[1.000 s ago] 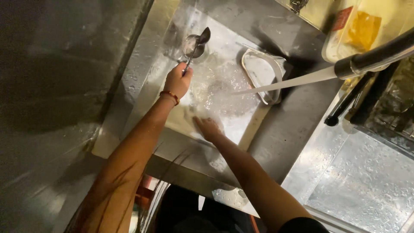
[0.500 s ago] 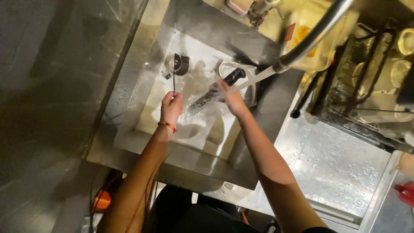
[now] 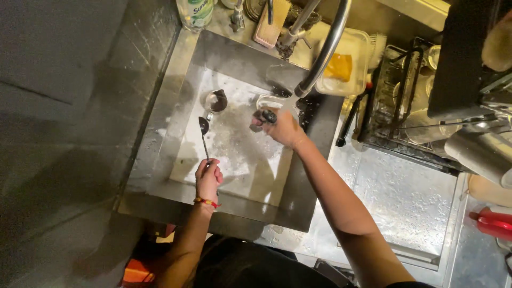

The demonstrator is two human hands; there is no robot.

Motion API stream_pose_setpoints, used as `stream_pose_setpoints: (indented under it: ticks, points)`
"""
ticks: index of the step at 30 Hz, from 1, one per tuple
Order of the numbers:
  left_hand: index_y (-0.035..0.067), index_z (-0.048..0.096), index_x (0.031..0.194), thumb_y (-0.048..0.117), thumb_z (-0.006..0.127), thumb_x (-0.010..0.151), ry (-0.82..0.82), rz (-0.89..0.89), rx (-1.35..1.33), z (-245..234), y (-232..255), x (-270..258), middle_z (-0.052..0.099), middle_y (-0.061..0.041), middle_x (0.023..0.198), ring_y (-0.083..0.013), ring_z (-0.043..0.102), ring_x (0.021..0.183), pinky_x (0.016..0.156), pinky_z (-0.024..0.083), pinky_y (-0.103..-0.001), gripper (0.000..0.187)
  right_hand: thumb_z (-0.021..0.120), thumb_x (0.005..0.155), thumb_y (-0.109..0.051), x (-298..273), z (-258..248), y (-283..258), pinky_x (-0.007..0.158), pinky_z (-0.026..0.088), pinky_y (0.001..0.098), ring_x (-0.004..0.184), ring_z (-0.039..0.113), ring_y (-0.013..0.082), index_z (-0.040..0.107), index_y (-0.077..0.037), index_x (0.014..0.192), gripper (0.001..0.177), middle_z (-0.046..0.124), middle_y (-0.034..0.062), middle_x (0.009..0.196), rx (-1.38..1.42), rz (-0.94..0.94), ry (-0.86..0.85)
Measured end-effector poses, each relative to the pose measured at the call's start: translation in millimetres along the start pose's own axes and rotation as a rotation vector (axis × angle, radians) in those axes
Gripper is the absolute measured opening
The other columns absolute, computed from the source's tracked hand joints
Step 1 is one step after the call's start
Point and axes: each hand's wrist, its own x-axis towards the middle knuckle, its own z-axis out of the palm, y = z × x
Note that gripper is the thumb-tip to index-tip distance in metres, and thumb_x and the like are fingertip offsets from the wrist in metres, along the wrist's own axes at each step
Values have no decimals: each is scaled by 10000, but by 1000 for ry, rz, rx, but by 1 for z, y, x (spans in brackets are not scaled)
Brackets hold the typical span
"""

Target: The recorder washes various dishes, including cups, spoons, and metal trays, using a sponge and running water in a commercial kitchen sink.

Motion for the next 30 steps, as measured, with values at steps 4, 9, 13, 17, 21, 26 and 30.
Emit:
stream_pose_setpoints:
  ticks: [4,9,13,17,21,26,30]
  points:
    - [86,600,958,148,619,967,20,-14,-25,-8,9,-8,438,23,651,-94,415,546,500,348,-254,65,762,939,-271,-6,-27,-19,816,651,299,904,637,74,651,-66,1133,303,643,67,1035,453,-118,-91]
    - [81,602,987,136,605,972,-17,50,-48,2,33,-8,443,17,659,-95,415,550,496,337,-247,57,759,934,-399,1,-46,-36,750,546,274,821,664,85,721,-67,1125,385,753,26,951,-64,198,-109]
    - [73,600,996,122,611,972,-48,31,-89,-5,31,-14,430,29,666,-73,396,564,504,326,-232,56,759,925,-374,-7,-46,-34,762,537,277,842,649,85,706,-59,1165,399,748,35,967,-38,66,-149]
    - [73,594,995,119,602,970,-42,34,-54,-5,39,-24,448,18,665,-84,408,553,499,335,-236,53,777,890,-272,-3,-50,-25,703,557,280,809,645,89,716,-61,1148,339,718,14,960,339,187,-158]
    - [71,602,999,111,584,952,-31,38,-23,-16,39,-25,454,7,654,-105,426,525,491,350,-247,65,800,912,-172,6,-46,-42,692,562,262,790,661,96,743,-52,1085,218,744,35,900,-4,5,-125]
    - [77,587,1001,116,610,964,-27,50,-55,-23,47,-25,454,22,665,-83,417,543,495,335,-239,58,781,884,-133,12,-42,-35,716,594,244,823,680,83,717,-36,1098,244,733,17,950,280,59,-103]
    - [83,600,982,134,613,957,-45,95,-18,-20,55,-31,448,16,640,-101,421,511,471,324,-242,59,771,870,-174,9,-52,-49,735,566,243,818,651,71,599,-123,1330,493,744,12,1001,225,33,-74]
